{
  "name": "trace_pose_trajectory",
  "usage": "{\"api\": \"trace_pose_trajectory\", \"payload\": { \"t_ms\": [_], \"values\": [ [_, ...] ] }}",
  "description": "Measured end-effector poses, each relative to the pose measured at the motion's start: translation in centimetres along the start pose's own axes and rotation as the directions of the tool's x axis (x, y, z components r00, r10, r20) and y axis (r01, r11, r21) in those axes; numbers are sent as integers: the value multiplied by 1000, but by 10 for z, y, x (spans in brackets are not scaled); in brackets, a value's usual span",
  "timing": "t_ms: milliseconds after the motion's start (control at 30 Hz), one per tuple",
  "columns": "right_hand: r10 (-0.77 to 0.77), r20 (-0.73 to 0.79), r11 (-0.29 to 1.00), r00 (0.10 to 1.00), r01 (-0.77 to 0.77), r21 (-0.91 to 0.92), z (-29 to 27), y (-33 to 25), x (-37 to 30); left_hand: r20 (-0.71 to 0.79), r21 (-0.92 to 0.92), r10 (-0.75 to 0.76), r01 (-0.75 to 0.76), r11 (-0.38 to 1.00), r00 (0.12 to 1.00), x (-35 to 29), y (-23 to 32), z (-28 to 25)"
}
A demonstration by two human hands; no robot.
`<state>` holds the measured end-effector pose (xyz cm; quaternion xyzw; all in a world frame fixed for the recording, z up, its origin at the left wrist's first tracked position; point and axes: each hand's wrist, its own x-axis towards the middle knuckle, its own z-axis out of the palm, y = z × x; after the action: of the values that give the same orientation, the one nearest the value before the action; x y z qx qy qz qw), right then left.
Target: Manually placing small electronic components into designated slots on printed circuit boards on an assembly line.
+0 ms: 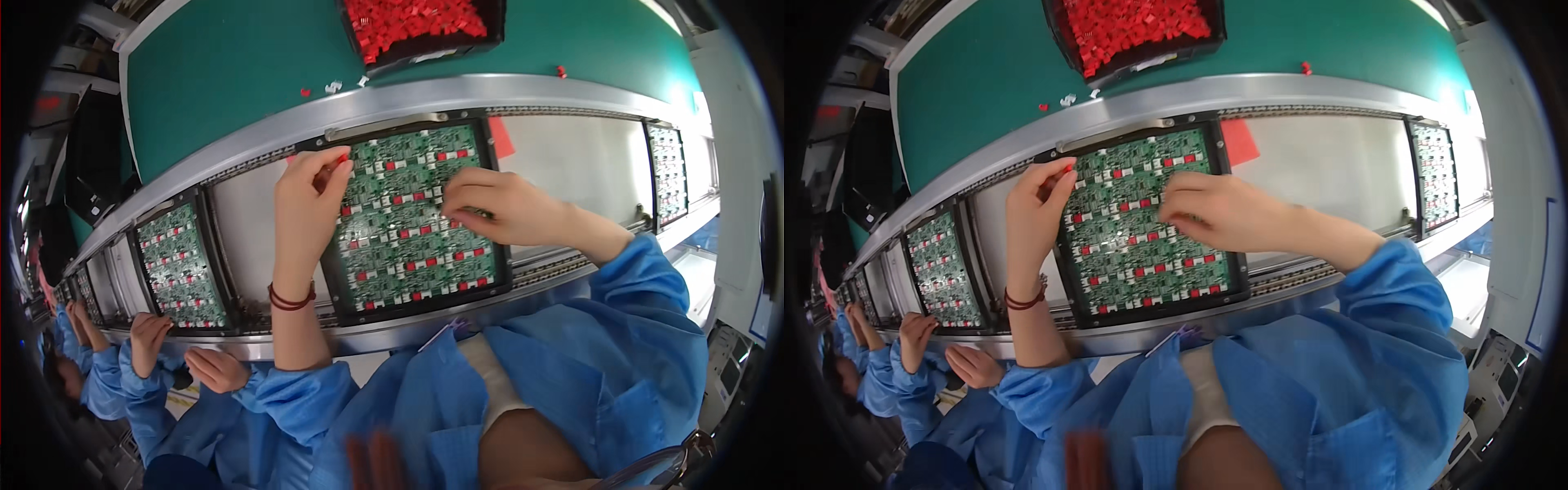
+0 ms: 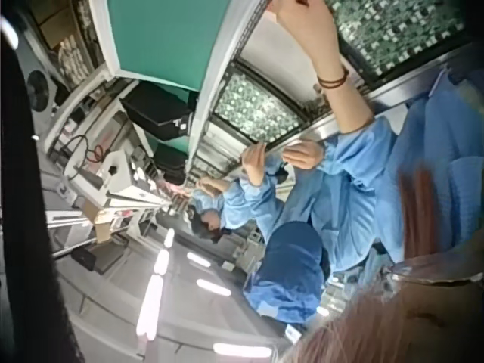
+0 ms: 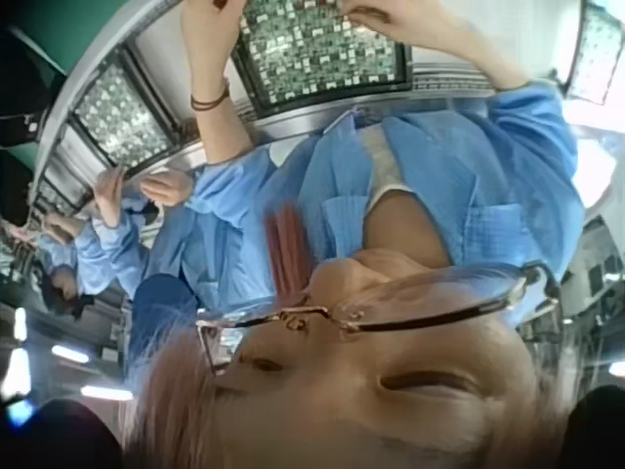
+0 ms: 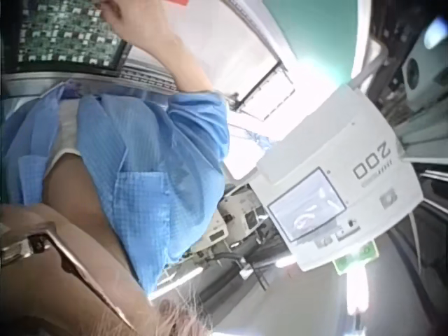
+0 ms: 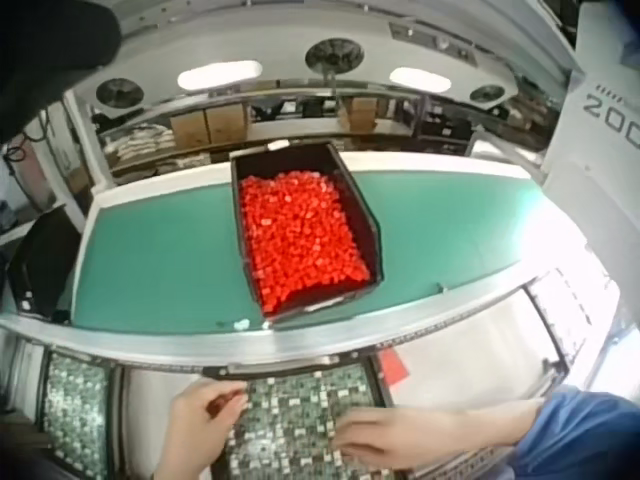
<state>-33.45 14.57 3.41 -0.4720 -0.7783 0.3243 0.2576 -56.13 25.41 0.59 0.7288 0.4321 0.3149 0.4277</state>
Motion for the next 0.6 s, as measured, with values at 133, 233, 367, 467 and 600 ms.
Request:
{"api": "trace_pose_trajectory", "payload": {
  "t_ms": [133, 233, 367, 467, 600],
  "values": [
    [222, -99, 946, 970, -190, 264, 0, 13, -24, 78, 115, -11, 2, 993, 997, 4, 3, 5],
    [376, -164, 878, 912, -293, 378, -10, 13, -26, 91, 170, -19, 3, 985, 996, 10, 7, 8],
    [268, -125, 920, 955, -215, 327, -25, 21, -22, 66, 162, -83, 71, 984, 994, 20, 11, 13],
    [210, -81, 911, 974, -165, 379, -28, 32, -26, 80, 127, -97, 86, 988, 992, 25, 10, 14],
    [266, -46, 872, 963, -220, 436, -36, 34, -27, 63, 189, -33, 20, 982, 997, 32, 15, 19]
  ]
}}
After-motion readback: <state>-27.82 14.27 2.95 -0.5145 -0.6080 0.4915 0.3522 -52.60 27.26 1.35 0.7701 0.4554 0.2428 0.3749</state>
